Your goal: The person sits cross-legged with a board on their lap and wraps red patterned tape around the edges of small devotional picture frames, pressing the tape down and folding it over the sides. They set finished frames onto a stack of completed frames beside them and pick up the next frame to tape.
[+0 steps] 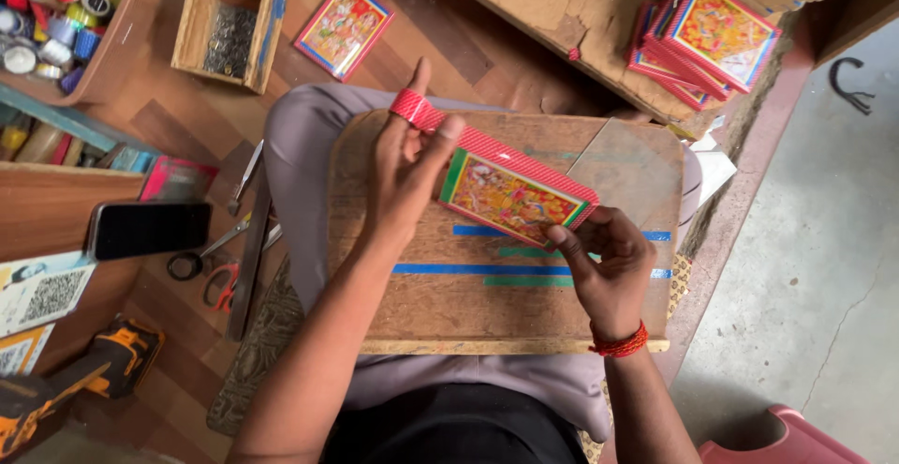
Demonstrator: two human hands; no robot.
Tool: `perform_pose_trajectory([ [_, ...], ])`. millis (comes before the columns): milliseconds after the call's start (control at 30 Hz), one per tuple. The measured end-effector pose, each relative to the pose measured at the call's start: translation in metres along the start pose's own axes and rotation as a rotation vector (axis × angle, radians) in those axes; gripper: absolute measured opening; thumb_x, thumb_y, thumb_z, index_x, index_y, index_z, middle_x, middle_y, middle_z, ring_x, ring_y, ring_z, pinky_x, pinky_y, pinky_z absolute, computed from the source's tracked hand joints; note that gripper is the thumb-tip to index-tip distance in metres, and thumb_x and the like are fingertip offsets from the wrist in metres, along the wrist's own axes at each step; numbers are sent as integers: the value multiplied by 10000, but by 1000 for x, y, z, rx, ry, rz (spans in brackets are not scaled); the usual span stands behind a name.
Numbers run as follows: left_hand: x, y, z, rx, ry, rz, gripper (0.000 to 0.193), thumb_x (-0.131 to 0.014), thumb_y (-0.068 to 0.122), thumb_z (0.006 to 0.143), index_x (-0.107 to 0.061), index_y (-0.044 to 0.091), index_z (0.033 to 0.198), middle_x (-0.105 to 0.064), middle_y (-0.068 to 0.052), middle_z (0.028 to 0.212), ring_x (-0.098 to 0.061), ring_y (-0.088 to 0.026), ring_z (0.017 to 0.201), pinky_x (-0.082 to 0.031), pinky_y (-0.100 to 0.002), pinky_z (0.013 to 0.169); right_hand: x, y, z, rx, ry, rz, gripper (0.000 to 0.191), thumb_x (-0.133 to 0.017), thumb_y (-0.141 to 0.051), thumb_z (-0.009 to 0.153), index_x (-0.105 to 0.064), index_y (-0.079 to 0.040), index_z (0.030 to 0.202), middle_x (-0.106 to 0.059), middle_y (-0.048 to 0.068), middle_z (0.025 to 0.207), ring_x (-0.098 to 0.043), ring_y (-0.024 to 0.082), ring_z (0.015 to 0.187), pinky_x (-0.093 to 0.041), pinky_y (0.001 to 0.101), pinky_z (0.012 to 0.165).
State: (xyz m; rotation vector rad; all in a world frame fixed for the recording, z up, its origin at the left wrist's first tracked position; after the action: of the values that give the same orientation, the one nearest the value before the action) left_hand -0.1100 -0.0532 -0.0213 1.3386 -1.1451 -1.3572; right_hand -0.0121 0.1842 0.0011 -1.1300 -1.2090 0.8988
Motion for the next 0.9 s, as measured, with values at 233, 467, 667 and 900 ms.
perform_pose_trajectory([
  [233,-17,4,-4,-69,21,-145,851,-763,111,1002,-245,47,1674,-614,20,968,-613,-42,874,-558,-206,811,7,10,-3,11,23,36,208,-789,-5,926,-632,30,1057,-746,45,982,-695,62,895,-554,213,792],
  [467,-24,17,-11,-190,71,122,791,-753,135,1033,-284,64,1666,-599,19,889,-578,-36,792,-529,-220,722,10,21,-6,-3,29,57,206,-790,1,923,-611,15,1023,-721,21,938,-651,34,848,-524,193,759],
  [667,-30,31,-20,-448,97,403,707,-737,112,1044,-328,93,1622,-677,-55,1043,-637,-75,780,-551,-235,736,14,34,-12,-23,47,106,221,-803,3,941,-591,-2,1006,-684,9,920,-622,30,838,-515,193,761],
  [900,-36,21,-18,-334,68,308,705,-729,179,1066,-335,97,1646,-639,-13,847,-594,-94,718,-542,-244,691,16,35,-14,-76,-4,128,191,-776,3,915,-624,7,1031,-748,61,979,-703,82,877,-571,229,787],
])
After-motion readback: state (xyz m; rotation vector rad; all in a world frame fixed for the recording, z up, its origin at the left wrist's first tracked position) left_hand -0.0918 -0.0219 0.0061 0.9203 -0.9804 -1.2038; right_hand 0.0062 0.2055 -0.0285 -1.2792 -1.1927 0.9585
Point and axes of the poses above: each hand's wrist, its own z-axis towards the middle knuckle, its own x-axis out of the back of the hand, y = z × x, the point moved 3 cm from there along z, towards the middle knuckle
